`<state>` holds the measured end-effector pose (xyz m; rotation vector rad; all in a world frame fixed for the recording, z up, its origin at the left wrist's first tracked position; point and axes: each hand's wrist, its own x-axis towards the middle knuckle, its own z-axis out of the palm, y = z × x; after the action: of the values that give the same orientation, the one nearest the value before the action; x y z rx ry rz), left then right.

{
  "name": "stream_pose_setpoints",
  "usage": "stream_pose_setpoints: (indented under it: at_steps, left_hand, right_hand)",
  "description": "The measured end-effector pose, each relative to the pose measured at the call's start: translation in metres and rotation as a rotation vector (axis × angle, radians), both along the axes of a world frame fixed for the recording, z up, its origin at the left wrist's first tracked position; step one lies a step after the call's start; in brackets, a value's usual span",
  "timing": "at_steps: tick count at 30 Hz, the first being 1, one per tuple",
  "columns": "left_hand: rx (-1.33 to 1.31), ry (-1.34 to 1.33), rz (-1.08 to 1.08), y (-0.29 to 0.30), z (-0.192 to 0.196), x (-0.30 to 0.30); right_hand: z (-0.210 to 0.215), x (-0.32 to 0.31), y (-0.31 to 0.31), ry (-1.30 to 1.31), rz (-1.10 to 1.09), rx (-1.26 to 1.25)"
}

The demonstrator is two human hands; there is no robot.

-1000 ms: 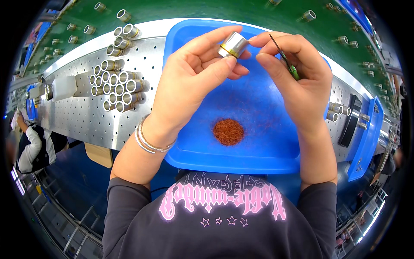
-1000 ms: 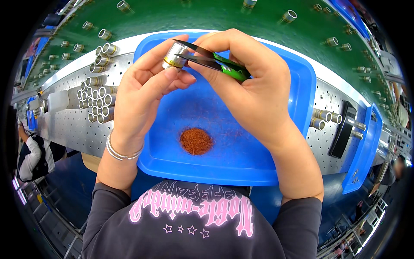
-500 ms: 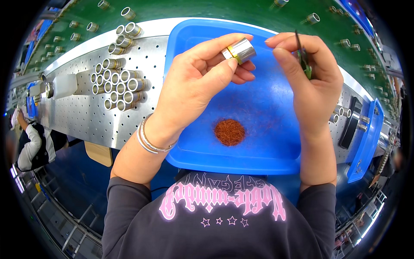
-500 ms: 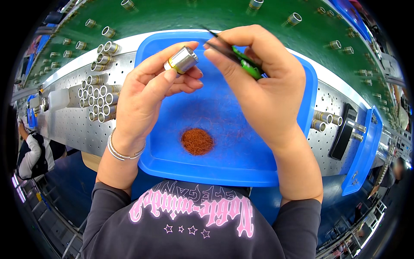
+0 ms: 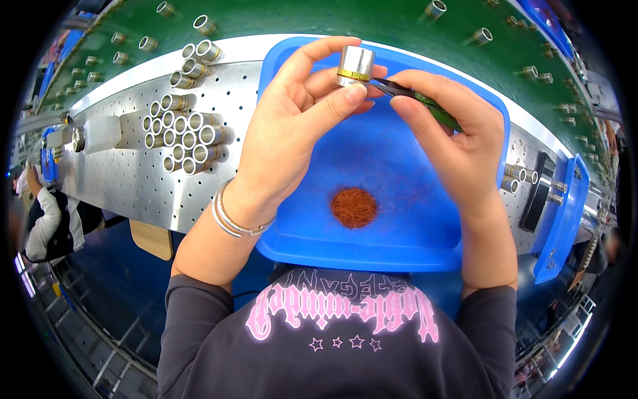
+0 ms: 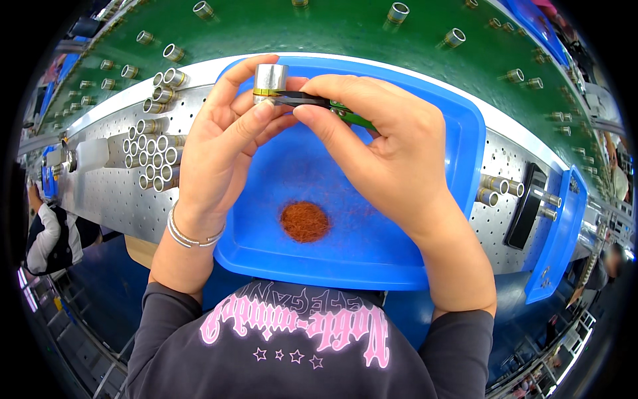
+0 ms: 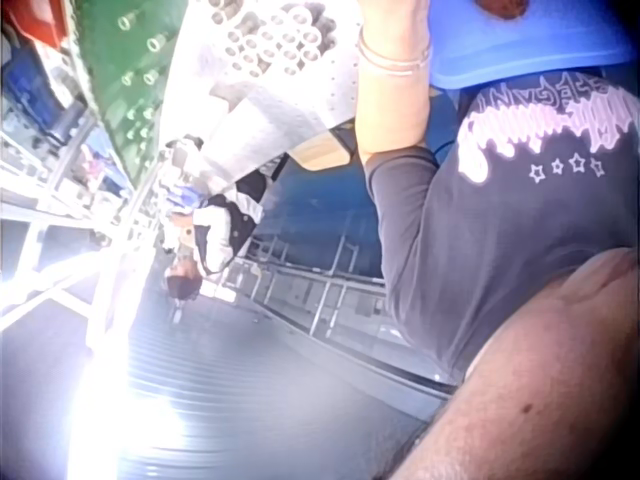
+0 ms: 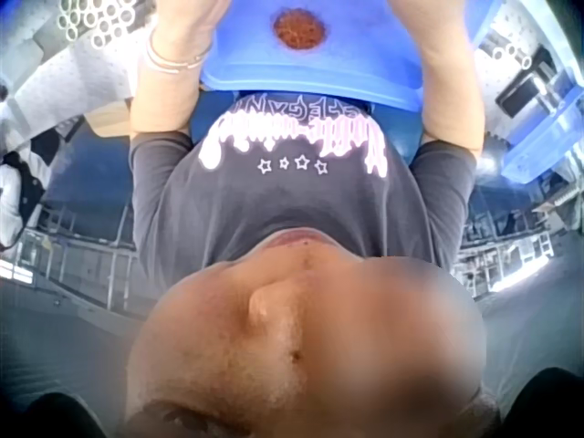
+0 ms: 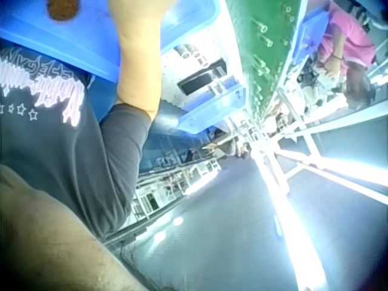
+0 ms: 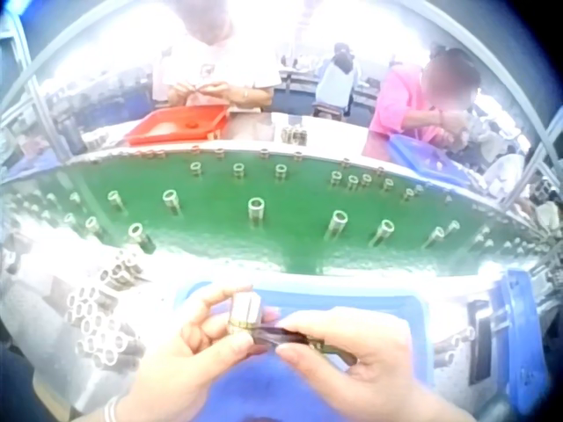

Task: The person uses tweezers to pick up small reddish-brown granules from a blue tray and places them into the center of small cylindrical metal parts. The person repeatedly handles the metal parts, rotating them to position the granules, and places the finished parts onto a perforated metal rack.

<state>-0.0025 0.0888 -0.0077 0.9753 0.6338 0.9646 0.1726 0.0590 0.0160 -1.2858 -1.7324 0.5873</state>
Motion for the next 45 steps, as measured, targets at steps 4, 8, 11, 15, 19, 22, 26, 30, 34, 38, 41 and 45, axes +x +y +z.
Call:
stream_pose_setpoints:
  at_steps: [4, 8, 11, 15, 19, 22, 26, 30, 34, 38, 41, 45]
  left_hand:
    - [0.016, 0.026, -0.021, -0.001, 0.002, 0.000]
    - [0.017, 0.008, -0.032, -0.001, 0.001, 0.000]
    - [0.023, 0.003, -0.035, -0.001, 0.001, 0.000]
    - [0.016, 0.003, -0.037, -0.002, 0.003, 0.000]
    - [0.010, 0.007, -0.040, -0.001, 0.003, 0.000]
    - [-0.061, -0.030, -0.039, -0.002, 0.005, 0.000]
    - [0.022, 0.052, -0.176, -0.003, 0.004, -0.001]
    - [0.144, 0.138, -0.120, -0.009, 0.007, 0.001]
    - [0.554, 0.380, 0.024, -0.004, 0.000, -0.002]
    - [0.119, 0.369, -0.324, -0.004, 0.014, -0.008]
    - [0.301, 0.213, -0.012, -0.006, 0.005, -0.001]
    - [0.268, 0.130, 0.022, -0.008, 0.008, -0.003]
  right_hand:
    - [0.000, -0.001, 0.000, -0.021, -0.039, -0.033]
    - [0.000, -0.001, 0.000, -0.011, -0.044, -0.033]
    - [0.000, -0.001, 0.000, 0.002, -0.043, -0.039]
    - [0.001, -0.001, 0.000, 0.009, -0.047, -0.049]
    - [-0.001, 0.002, 0.000, 0.052, -0.012, -0.040]
    - [0.004, 0.004, 0.001, 0.087, 0.009, -0.097]
    - [0.011, 0.001, -0.001, 0.352, 0.053, -0.341]
    - [0.023, 0.013, 0.009, 0.429, 0.085, -0.476]
    - [0.014, 0.029, 0.052, 0.052, -0.090, -0.233]
    - [-0.037, 0.058, 0.118, -0.295, -0.206, -0.111]
    - [-0.049, 0.052, 0.135, -0.383, -0.266, -0.183]
    - [-0.044, -0.002, 0.127, -0.189, -0.115, 0.010]
